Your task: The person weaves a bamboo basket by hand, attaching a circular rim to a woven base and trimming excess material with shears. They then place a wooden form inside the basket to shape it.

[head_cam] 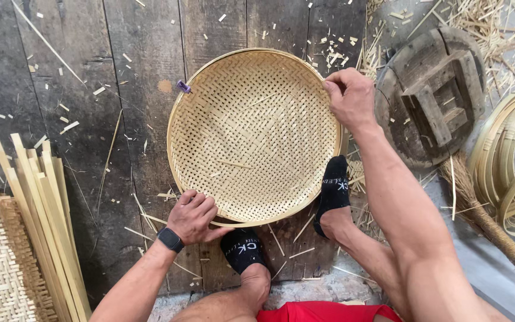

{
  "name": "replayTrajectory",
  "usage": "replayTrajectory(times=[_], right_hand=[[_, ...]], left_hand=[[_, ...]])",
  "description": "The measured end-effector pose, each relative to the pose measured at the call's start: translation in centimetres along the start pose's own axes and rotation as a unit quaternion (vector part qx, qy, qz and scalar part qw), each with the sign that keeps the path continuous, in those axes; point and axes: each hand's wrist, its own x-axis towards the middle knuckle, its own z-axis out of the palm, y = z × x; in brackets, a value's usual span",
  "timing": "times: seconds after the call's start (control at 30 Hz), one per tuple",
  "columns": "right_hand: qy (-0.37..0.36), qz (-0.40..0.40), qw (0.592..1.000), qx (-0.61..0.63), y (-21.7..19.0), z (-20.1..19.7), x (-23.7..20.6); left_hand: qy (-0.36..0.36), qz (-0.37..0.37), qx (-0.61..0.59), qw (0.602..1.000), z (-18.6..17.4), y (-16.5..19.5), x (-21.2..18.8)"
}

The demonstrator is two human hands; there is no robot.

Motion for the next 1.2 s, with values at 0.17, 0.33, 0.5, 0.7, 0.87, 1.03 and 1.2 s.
replayTrajectory(times=[0.17, 0.33, 0.5, 0.7, 0.87, 1.03, 1.2], right_hand=[[-0.035, 0.013, 0.998, -0.041, 1.9, 0.3, 0.9], [0.002, 0.259, 0.864, 0.432, 4.1, 1.5, -0.6], [0.198, 0.108, 0.510, 0.830, 5.1, -3.1, -2.1], [0.099, 0.096, 0.920, 0.368, 0.8, -3.6, -5.9], [-0.154, -0.179, 0.963, 0.132, -7.9, 6.4, -18.2], [-0.180, -0.090, 0.969, 0.146, -10.1, 7.7, -22.4], [-0.131, -0.077, 0.982, 0.108, -11.3, 6.3, -13.8]], left_hand=[[-0.007, -0.001, -0.004, 1.000, -0.3, 0.1, 0.1], [-0.011, -0.010, -0.009, 1.000, -0.4, 0.2, 0.3], [-0.003, -0.004, -0.006, 1.000, -0.4, 0.3, 0.3], [-0.010, 0.007, 0.003, 1.000, -0.1, 0.1, 0.2], [-0.011, 0.021, -0.003, 1.000, 0.2, 0.0, -0.3], [-0.005, 0.024, 0.023, 0.999, 0.5, 0.2, -1.0], [-0.021, 0.029, 0.068, 0.997, 2.2, 1.7, -0.7]])
